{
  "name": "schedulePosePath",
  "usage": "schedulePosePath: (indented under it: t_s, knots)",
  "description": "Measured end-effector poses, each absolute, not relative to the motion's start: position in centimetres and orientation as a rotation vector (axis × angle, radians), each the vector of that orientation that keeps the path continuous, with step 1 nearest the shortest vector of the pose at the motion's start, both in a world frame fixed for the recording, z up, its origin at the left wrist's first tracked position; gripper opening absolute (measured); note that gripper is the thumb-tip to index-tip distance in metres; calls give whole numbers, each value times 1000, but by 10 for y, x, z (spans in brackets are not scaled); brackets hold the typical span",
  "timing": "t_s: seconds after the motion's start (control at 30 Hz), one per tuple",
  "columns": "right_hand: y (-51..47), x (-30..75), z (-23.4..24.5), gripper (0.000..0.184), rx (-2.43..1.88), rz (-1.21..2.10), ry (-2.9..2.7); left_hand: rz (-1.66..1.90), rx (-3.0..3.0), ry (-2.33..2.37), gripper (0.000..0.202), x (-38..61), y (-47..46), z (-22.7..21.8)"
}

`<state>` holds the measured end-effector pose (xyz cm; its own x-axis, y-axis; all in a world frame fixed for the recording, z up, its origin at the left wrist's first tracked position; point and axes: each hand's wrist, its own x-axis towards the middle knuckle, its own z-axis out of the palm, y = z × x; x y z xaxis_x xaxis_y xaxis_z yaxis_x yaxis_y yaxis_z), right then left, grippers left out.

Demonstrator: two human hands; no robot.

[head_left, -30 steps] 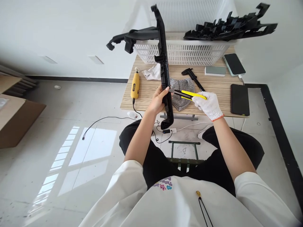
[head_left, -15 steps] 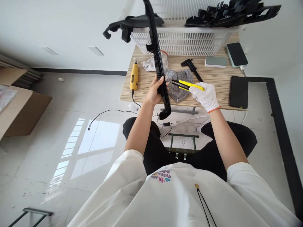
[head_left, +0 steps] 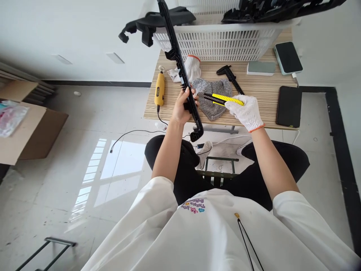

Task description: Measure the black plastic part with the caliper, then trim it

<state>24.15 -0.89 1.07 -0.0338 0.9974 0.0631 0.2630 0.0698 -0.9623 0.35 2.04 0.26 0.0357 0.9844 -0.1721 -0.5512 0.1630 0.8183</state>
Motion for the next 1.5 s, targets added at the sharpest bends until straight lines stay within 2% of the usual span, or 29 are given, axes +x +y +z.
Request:
schedulePosePath:
  t_s: [0.47,0.77,1.5]
  knots:
    - [-7,241,9,38,-1305,1122,-1343,1344,582,794,11,6,20,3]
    - [-5,240,7,33,-1289,1163,-1287,1328,636,800,14,3,23,-3]
    - [-5,240,6,36,-1244,1157,-1303,1315,667,752,13,1,29,-11]
